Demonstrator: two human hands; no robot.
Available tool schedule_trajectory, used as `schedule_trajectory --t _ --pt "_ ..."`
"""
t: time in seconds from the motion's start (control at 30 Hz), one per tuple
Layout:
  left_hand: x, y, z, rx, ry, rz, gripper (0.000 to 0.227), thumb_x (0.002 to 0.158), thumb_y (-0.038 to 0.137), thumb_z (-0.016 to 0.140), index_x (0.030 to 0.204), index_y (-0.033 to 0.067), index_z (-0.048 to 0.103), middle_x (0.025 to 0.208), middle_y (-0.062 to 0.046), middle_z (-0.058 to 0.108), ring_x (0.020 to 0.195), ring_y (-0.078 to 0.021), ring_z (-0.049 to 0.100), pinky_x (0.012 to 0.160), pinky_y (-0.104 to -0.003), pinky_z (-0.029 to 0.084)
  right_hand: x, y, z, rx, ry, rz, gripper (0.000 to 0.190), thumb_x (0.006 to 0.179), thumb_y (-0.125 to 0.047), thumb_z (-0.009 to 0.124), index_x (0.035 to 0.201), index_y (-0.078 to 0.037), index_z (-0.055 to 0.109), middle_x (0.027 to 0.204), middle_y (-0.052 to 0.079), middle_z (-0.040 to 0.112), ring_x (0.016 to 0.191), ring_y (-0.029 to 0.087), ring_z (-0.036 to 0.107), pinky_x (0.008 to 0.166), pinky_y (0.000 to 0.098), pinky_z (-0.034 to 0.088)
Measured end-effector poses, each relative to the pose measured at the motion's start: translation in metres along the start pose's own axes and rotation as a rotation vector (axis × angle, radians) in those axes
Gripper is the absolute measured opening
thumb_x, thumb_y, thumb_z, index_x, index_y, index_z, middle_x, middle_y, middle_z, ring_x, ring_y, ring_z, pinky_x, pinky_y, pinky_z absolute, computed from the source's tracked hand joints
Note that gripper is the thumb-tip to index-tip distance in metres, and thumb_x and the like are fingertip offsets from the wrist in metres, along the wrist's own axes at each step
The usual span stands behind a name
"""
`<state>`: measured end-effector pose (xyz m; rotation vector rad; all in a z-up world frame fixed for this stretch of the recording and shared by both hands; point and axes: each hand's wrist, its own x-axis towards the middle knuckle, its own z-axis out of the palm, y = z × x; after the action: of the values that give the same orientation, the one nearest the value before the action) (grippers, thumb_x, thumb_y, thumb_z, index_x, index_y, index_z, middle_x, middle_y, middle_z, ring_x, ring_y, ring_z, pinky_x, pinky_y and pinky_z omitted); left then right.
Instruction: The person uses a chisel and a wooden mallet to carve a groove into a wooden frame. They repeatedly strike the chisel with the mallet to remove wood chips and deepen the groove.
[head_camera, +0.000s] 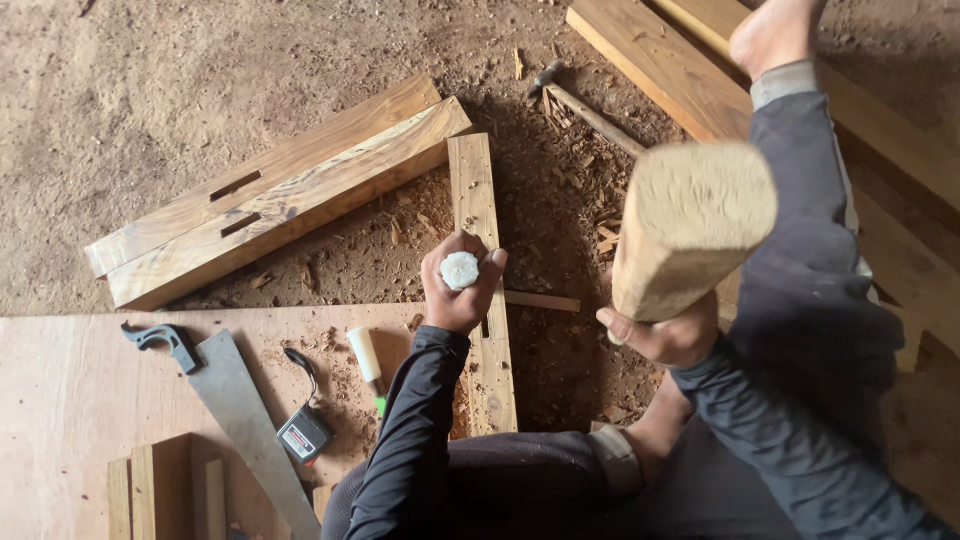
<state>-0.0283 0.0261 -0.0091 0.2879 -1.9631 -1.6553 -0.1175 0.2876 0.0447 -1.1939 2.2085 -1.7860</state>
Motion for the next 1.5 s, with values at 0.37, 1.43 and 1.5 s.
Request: schedule_trajectory --t 0.37,1.43,1.5 --pt "-0.014 -0.086 0.001 0.63 -0.116 0.428 0.021 0.091 0.012 0.071 0.111 0.0062 0.07 0.108 -0.008 0.069 0.097 -0.0209 0.065 0.078 -0.039 0.055 0.083 -0.086 -0.026 -0.772 -0.635 0.096 0.068 0.068 -0.014 0.082 0.129 0.002 0.055 0.104 0.02 0.067 0.083 0.032 0.071 0.068 0.0403 0.06" --pt "-0.028 0.018 -0.04 -0.21 0.061 0.026 0.016 0.092 0.001 0.066 0.081 0.007 0.056 0.068 -0.002 0.062 0.054 -0.0081 0.055 0.048 -0.024 0.046 -0.061 0.046 0.014 -0.081 0.025 0.083 0.039 0.084 -0.006 0.081 0.117 -0.002 0.061 0.112 0.01 0.065 0.103 0.021 0.065 0.091 0.0316 0.055" --pt "-0.028 0.017 -0.039 -0.165 0.07 0.021 0.015 0.092 0.002 0.067 0.081 0.0065 0.057 0.07 -0.003 0.062 0.056 -0.0087 0.056 0.05 -0.025 0.047 -0.059 0.047 0.013 0.01 0.055 0.078 0.039 0.086 -0.005 0.081 0.118 -0.002 0.06 0.113 0.01 0.064 0.104 0.02 0.064 0.093 0.0301 0.054"
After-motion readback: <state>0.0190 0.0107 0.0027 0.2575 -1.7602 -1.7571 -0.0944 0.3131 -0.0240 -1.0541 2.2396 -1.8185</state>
